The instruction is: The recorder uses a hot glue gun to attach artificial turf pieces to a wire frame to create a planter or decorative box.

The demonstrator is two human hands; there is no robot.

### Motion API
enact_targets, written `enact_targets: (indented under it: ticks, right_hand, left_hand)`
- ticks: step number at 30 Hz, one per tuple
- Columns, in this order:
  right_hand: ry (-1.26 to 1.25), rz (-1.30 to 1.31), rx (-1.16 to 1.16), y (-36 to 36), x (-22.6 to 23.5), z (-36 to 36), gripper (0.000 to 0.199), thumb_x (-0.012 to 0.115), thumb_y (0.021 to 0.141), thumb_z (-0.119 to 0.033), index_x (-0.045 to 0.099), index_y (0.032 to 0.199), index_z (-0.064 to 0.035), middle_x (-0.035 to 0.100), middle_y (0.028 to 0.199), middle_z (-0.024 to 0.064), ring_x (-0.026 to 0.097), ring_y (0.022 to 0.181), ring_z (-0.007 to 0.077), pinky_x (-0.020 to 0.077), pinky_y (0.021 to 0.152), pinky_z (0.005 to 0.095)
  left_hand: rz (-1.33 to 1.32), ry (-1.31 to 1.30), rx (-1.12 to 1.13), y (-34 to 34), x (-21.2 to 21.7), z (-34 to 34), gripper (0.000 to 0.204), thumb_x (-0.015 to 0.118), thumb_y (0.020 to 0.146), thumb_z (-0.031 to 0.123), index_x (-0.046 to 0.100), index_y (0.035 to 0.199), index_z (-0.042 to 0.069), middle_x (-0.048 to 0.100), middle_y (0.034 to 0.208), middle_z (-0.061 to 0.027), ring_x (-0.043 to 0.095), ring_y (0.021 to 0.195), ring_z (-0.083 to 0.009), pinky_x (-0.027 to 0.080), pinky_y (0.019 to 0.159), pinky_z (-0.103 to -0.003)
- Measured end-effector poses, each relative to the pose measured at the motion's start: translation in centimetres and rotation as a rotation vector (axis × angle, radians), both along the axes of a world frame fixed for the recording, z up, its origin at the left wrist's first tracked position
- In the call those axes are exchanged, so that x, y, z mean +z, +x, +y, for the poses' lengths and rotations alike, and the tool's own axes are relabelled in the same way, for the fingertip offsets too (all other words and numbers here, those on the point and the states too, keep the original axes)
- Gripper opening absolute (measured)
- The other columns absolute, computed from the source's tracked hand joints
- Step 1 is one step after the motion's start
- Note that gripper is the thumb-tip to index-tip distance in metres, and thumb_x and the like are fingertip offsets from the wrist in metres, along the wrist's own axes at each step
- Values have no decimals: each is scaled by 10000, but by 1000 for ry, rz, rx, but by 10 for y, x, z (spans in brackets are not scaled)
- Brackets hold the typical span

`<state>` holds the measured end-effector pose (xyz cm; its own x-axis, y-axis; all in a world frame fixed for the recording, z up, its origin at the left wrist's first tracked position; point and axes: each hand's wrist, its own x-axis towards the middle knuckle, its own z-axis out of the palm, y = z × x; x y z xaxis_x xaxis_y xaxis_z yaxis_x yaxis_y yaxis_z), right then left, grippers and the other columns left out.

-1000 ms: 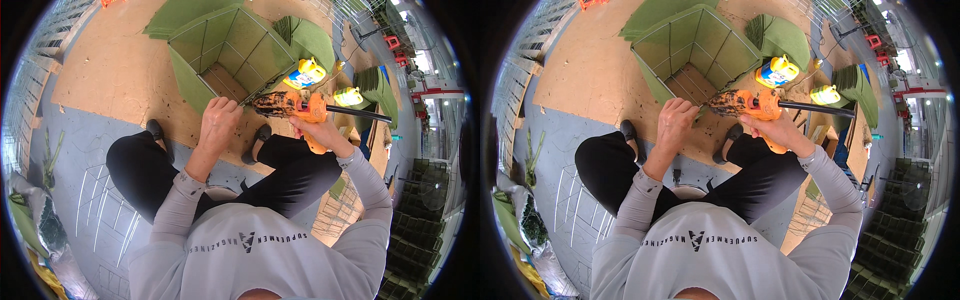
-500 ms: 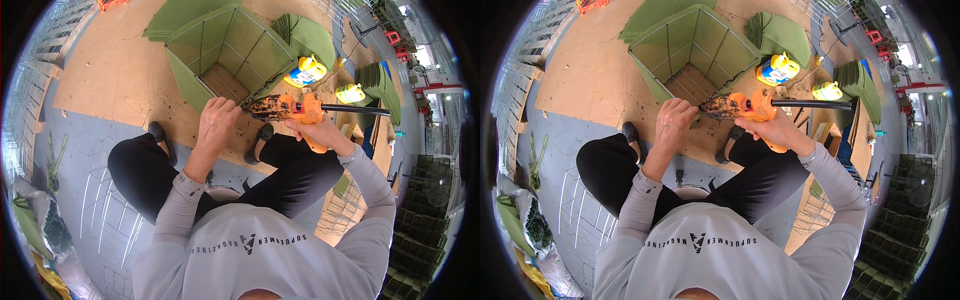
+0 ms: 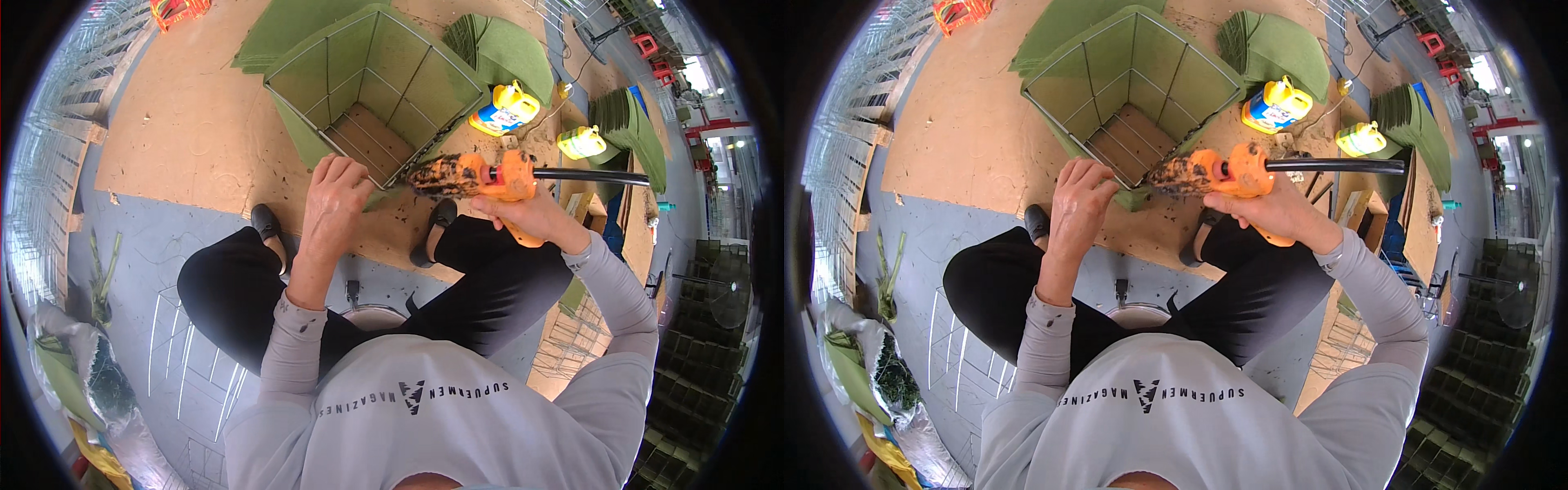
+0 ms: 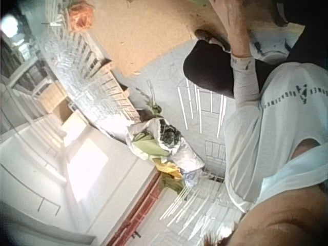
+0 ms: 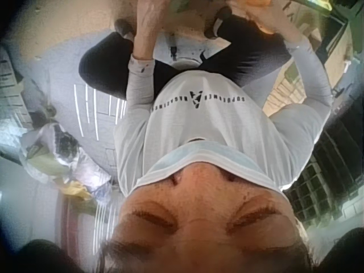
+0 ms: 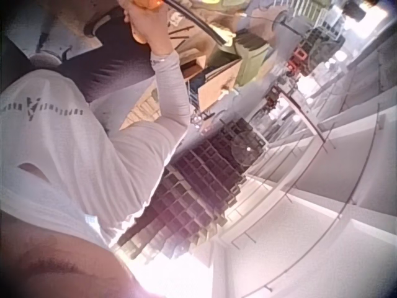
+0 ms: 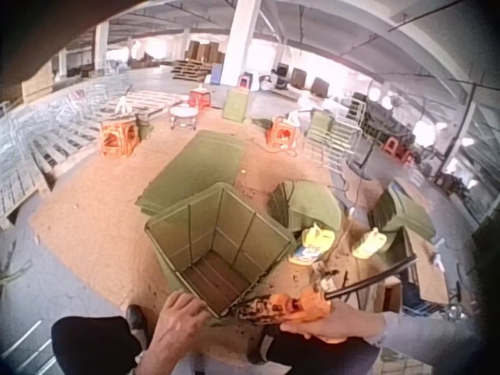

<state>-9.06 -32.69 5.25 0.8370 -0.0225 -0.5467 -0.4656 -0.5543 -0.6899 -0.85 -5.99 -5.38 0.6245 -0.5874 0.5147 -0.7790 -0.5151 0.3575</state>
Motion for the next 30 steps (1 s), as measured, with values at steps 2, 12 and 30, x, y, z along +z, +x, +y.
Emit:
enact_targets:
  ticks: [2, 12, 30]
  right_hand:
    - [-16, -11, -9, 3, 0, 0, 305, 731, 873, -320, 622, 953, -46, 603, 725, -6, 570, 568, 86, 472, 545, 250]
    - [-50, 40, 27, 6, 5, 13, 296, 753, 856, -304, 607, 912, -53, 590, 693, -8, 558, 559, 81, 465, 536, 242]
    - [88, 2, 31, 12, 2, 17, 368, 757, 855, -310, 617, 1032, -19, 643, 815, 24, 615, 632, 101, 530, 593, 245]
  left_hand:
    - [7, 5, 4, 0, -1, -1, 138, 652, 641, 24, 678, 776, 30, 634, 904, -57, 589, 976, -255, 455, 919, -387]
    - [15, -5, 40, -3, -1, 0, 170, 642, 654, 14, 695, 813, 42, 634, 903, -57, 594, 951, -254, 473, 896, -383]
    - [8, -34, 127, -2, -4, 4, 162, 646, 658, 4, 680, 814, 33, 631, 903, -57, 595, 924, -246, 499, 827, -363]
